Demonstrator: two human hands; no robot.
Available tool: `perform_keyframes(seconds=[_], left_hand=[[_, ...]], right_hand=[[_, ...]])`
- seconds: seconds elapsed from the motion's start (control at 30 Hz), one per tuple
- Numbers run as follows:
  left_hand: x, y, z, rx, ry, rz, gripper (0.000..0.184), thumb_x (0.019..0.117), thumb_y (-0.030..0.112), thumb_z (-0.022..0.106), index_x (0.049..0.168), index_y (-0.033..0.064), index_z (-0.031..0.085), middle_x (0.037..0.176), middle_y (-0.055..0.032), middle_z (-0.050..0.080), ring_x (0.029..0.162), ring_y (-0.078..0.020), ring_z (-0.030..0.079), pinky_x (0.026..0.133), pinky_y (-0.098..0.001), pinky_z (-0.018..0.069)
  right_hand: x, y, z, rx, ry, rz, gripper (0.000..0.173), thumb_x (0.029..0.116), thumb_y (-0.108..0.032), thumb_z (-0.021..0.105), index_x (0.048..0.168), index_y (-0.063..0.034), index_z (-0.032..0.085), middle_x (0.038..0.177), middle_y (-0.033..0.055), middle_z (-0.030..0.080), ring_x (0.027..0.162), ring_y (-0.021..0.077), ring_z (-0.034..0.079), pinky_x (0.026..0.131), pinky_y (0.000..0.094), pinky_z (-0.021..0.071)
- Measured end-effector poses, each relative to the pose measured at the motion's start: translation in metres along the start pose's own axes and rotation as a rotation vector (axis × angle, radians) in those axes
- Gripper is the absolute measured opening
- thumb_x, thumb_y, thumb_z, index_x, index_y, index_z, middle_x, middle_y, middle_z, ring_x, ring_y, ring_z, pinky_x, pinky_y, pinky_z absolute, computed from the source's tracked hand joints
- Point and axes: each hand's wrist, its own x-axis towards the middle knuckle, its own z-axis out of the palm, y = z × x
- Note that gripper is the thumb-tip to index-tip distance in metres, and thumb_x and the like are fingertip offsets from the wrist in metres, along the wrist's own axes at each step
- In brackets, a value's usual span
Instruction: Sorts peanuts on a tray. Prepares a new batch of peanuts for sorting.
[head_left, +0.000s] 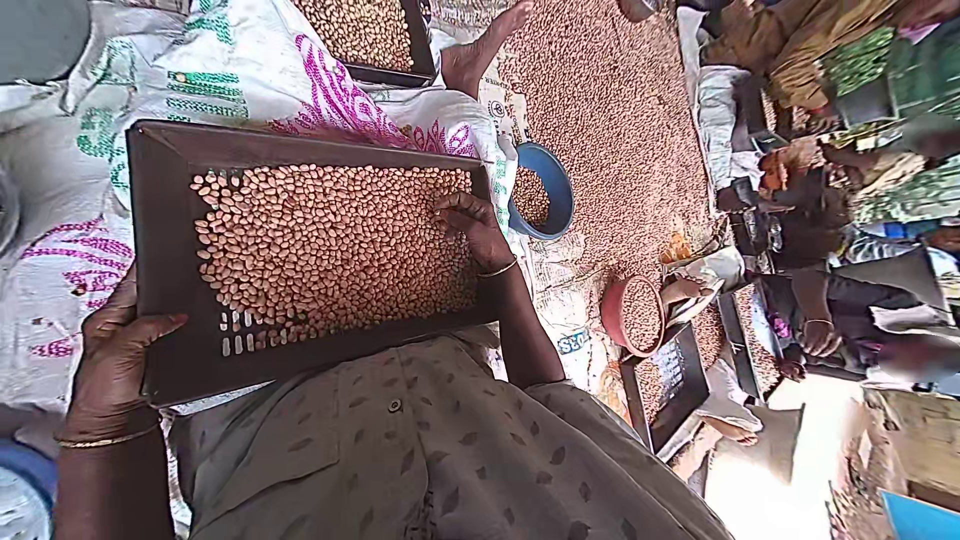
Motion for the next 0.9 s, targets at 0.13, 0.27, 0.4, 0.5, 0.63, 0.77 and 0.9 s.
perform_keyframes(seconds=[0.13, 0.27, 0.4, 0.5, 0.63, 0.77, 0.9], left_hand=[[-0.007, 0.027, 0.020, -0.010, 0.031, -0.011, 0.072, 0.0813, -0.002, 0.047, 0.150, 0.0181, 0.047, 0.124, 0.0136, 0.067, 0.096, 0.0089, 0.066, 0.080, -0.0126, 0.0562], [-0.004, 0.024, 0.017, -0.088, -0.022, -0.001, 0.070, 0.0843, -0.004, 0.046, 0.151, 0.0173, 0.047, 0.124, 0.0107, 0.068, 0.096, 0.0062, 0.067, 0.080, -0.0151, 0.0579], [-0.005, 0.025, 0.018, -0.110, -0.031, -0.018, 0.072, 0.0853, -0.004, 0.045, 0.154, 0.0178, 0.043, 0.128, 0.0109, 0.067, 0.097, 0.0066, 0.067, 0.081, -0.0149, 0.0575], [-0.005, 0.025, 0.018, -0.096, -0.012, -0.021, 0.070, 0.0836, -0.002, 0.047, 0.151, 0.0164, 0.046, 0.128, 0.0099, 0.066, 0.097, 0.0066, 0.066, 0.081, -0.0150, 0.0570], [-0.006, 0.023, 0.018, -0.077, -0.004, -0.033, 0.070, 0.0841, -0.002, 0.047, 0.152, 0.0157, 0.045, 0.129, 0.0093, 0.065, 0.099, 0.0070, 0.065, 0.083, -0.0153, 0.0562], [-0.006, 0.025, 0.017, -0.045, -0.014, -0.029, 0.072, 0.0850, 0.001, 0.047, 0.155, 0.0152, 0.041, 0.134, 0.0070, 0.063, 0.102, 0.0054, 0.065, 0.086, -0.0162, 0.0556], [-0.003, 0.022, 0.016, -0.058, -0.034, 0.011, 0.074, 0.0818, 0.003, 0.048, 0.154, 0.0129, 0.042, 0.136, 0.0066, 0.063, 0.109, 0.0036, 0.065, 0.092, -0.0177, 0.0550]], right_hand=[[-0.003, -0.035, 0.021, -0.397, -0.495, 0.089, 0.014, 0.0958, -0.005, 0.059, 0.100, 0.0017, 0.071, 0.078, 0.0027, 0.068, 0.062, 0.0044, 0.059, 0.058, 0.0235, 0.0509], [0.031, -0.051, 0.028, 0.010, 0.023, -0.217, 0.025, 0.1027, -0.002, 0.047, 0.122, 0.0079, 0.060, 0.106, 0.0109, 0.072, 0.086, 0.0166, 0.073, 0.080, 0.0348, 0.0633], [0.065, -0.072, 0.046, 0.192, 0.305, -0.156, 0.032, 0.1117, -0.016, 0.034, 0.130, 0.0031, 0.053, 0.112, 0.0111, 0.070, 0.094, 0.0214, 0.074, 0.087, 0.0374, 0.0623], [0.065, -0.056, 0.093, -0.018, -0.009, -0.173, 0.026, 0.1060, -0.003, 0.041, 0.116, 0.0079, 0.063, 0.103, 0.0123, 0.072, 0.089, 0.0172, 0.074, 0.082, 0.0342, 0.0633], [0.077, -0.032, 0.149, -0.468, -0.250, -0.396, 0.022, 0.0970, 0.004, 0.056, 0.111, 0.0062, 0.073, 0.107, 0.0197, 0.071, 0.095, 0.0220, 0.070, 0.086, 0.0335, 0.0581], [0.085, -0.009, 0.178, -1.057, -0.221, -0.493, 0.020, 0.0964, -0.009, 0.063, 0.111, -0.0038, 0.076, 0.113, 0.0207, 0.068, 0.105, 0.0358, 0.068, 0.083, 0.0467, 0.0583], [0.081, -0.001, 0.182, -1.120, -0.152, -0.574, 0.017, 0.0965, -0.008, 0.062, 0.105, -0.0016, 0.075, 0.110, 0.0196, 0.070, 0.104, 0.0360, 0.069, 0.076, 0.0454, 0.0593]])
